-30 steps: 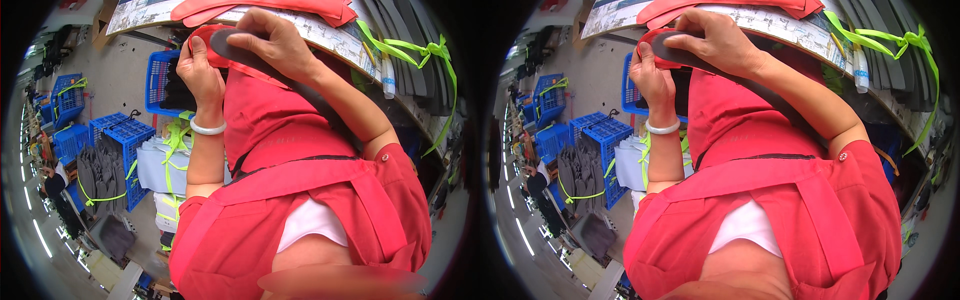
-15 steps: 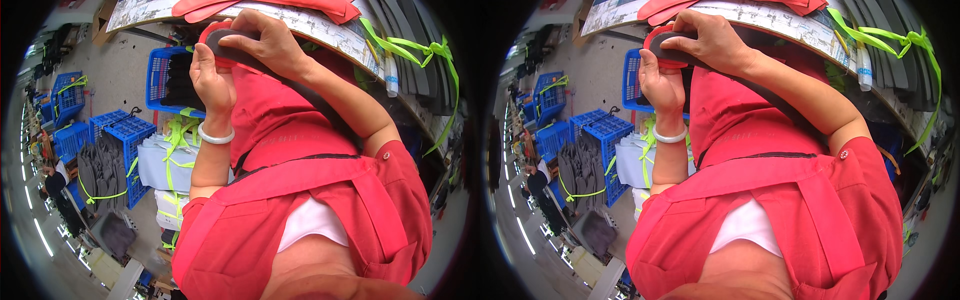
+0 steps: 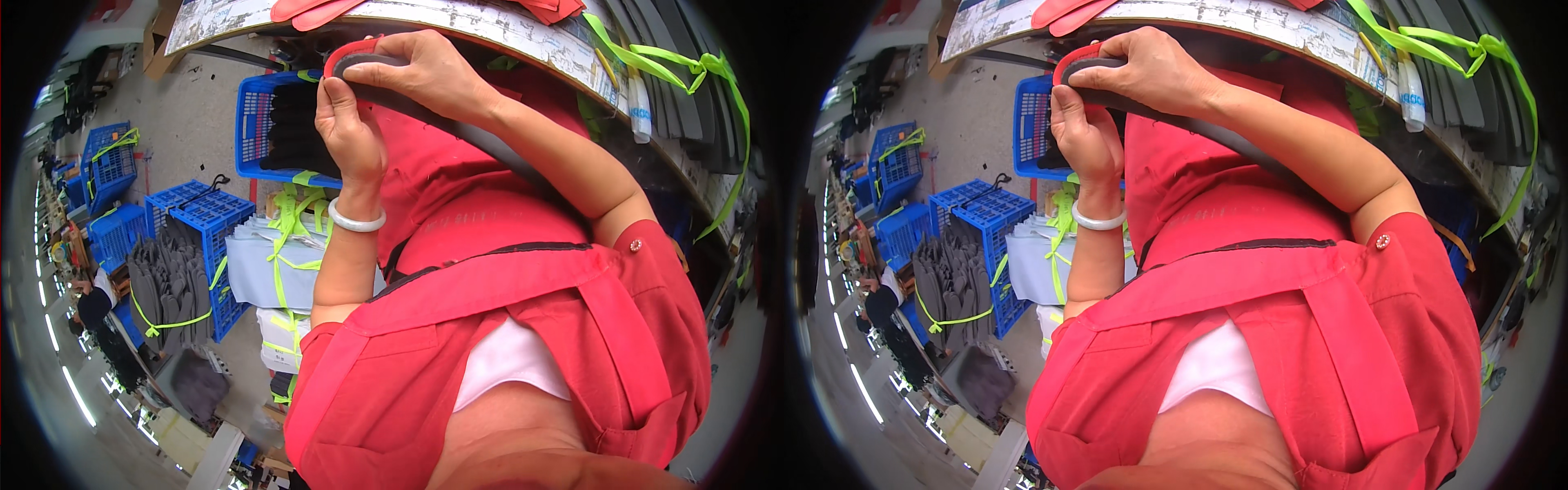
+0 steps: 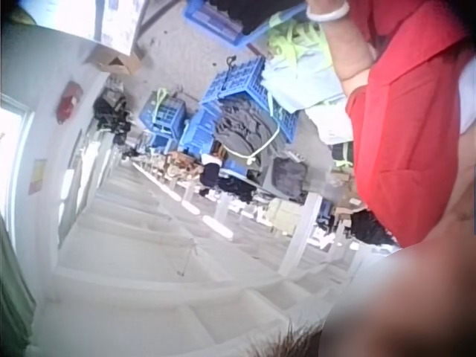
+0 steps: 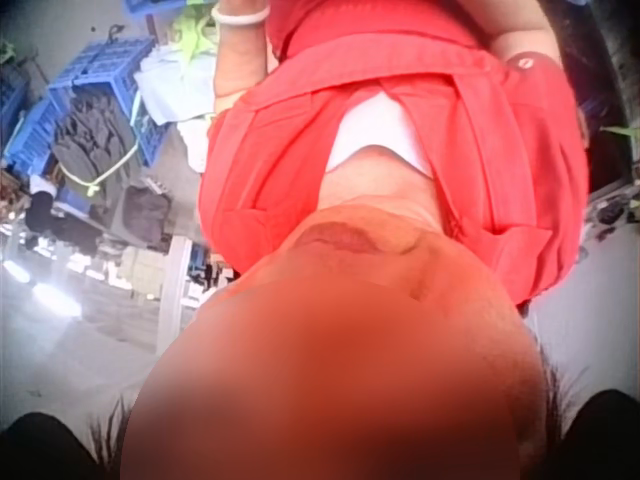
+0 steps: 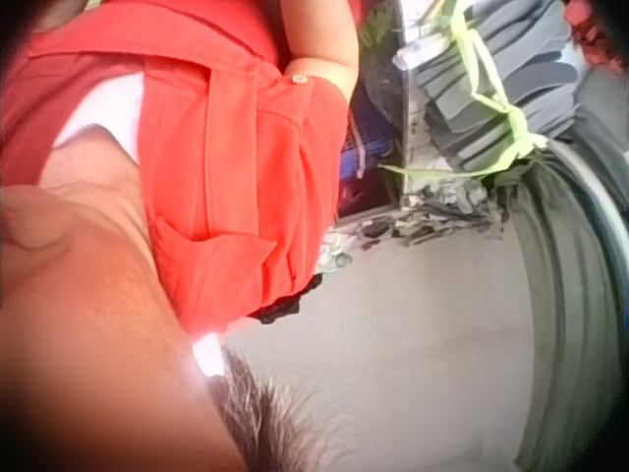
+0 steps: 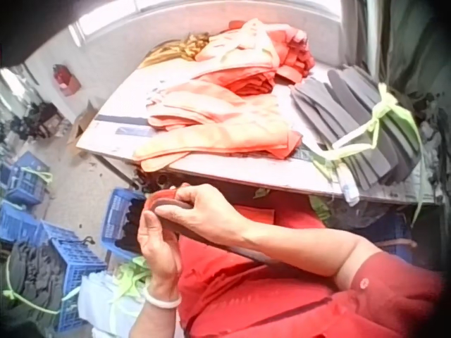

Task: Applying red fabric trim to black foam components for sports equipment at a workbench.

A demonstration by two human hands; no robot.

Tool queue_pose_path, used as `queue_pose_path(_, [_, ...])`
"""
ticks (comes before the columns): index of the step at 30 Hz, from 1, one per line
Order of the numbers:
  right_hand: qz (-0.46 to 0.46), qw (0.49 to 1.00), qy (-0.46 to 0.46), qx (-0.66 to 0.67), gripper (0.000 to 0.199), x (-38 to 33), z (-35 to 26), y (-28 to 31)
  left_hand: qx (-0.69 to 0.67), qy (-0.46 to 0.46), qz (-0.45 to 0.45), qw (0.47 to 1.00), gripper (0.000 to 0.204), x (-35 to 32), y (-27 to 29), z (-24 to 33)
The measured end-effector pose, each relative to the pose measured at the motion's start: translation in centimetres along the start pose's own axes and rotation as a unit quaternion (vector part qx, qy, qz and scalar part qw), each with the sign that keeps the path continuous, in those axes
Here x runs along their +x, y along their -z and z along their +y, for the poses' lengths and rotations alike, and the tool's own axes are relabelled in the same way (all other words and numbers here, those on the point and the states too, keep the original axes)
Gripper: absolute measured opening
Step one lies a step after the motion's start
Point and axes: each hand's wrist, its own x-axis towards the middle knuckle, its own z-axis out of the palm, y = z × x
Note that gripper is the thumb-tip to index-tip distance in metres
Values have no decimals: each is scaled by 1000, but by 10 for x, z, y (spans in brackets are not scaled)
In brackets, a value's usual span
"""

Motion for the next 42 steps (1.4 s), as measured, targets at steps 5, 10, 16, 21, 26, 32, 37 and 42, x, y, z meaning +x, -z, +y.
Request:
queue_pose_path(5, [-10,989,-1,-145,41,2,15,-1,-27,24,-9,999,29,-3,-1,3])
queue_pose_path(10, [-16,996,-4,-93,40,4,29,-9,-22,34,-17,999,29,-5,8,2])
queue_pose_path(16, [-39,999,18,-1,36,-12,17,-6,-108,111,-28,988,31,-6,-8,33])
queue_pose_path(21, [-102,992,43,-66,32,-16,12,5,33,179,-139,974,26,26,61,41])
queue_pose_path(26, [-126,989,-12,-82,36,-22,13,4,-3,368,-189,910,27,17,66,29])
queue_pose_path(32, [-165,984,-12,-68,35,-28,22,1,-7,365,-231,902,24,6,54,35])
queue_pose_path(37, [-189,981,-37,-3,38,-20,30,8,10,361,-195,912,21,12,50,32])
queue_pose_path(42, [-130,991,-29,7,34,-34,35,-5,-21,391,-191,900,18,3,50,25])
